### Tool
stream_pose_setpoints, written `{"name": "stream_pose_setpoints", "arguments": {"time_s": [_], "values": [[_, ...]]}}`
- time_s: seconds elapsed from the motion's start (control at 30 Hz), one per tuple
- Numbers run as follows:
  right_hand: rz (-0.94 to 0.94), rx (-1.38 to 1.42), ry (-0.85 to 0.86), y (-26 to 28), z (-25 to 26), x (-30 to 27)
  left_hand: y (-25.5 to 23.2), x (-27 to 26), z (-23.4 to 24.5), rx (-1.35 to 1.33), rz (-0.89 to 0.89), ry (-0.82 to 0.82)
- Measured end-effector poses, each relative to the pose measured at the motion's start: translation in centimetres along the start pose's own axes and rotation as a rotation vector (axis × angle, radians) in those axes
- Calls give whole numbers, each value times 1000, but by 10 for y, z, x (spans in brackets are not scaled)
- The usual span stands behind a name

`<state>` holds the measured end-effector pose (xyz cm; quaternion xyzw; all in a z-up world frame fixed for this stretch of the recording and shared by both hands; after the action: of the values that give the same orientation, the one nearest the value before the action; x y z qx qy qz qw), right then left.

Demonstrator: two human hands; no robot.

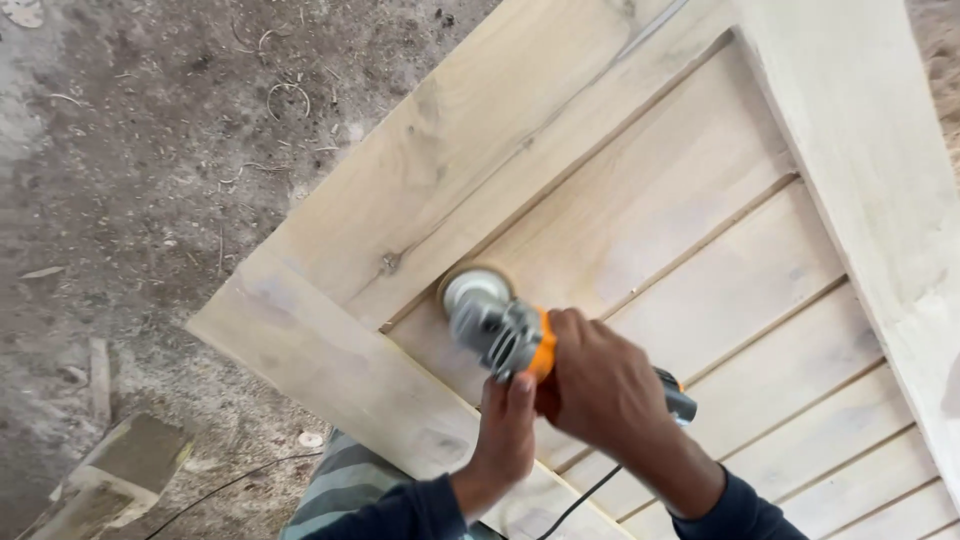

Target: Sanding the surface of a wooden door using an electric disc sander.

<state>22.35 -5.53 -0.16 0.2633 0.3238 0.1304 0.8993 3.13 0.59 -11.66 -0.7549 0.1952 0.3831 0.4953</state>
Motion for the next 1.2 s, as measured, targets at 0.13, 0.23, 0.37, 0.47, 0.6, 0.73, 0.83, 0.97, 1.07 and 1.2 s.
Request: {"name": "stream_pose_setpoints", "arguments": {"time_s": [0.13,0.23,0.37,0.47,0.6,0.73,0.83,0.97,1.07,1.2], "values": [[71,-90,185,10,-29,-2,27,-16,10,-321,90,13],[95,-100,218,5,-25,1,15,-6,-2,-380,131,-44],[-117,-113,205,-39,-1,9,-55,27,-55,-121,-10,128],[-186,-103,98,-64,27,15,-96,49,-96,-47,-74,256],[-235,-140,35,-87,56,26,-104,71,-136,-109,6,341],[-213,-117,-62,-102,80,33,-103,91,-160,-47,25,358],[-296,-95,-71,-119,92,35,-116,102,-179,8,19,374],[-305,-34,-139,-133,106,38,-128,115,-195,52,44,370],[-286,-3,-190,-139,116,43,-136,125,-204,150,52,380],[-388,37,-209,-157,123,45,-149,132,-222,197,40,475]]}}
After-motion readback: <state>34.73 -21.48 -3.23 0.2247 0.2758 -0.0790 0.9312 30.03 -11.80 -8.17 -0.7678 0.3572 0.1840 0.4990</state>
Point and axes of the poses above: each hand's wrist, its own x-axis towards the middle knuckle, its own z-axis out of the back of the hand, y = z × x, the point moved 10 cm from there along x, towards the middle knuckle
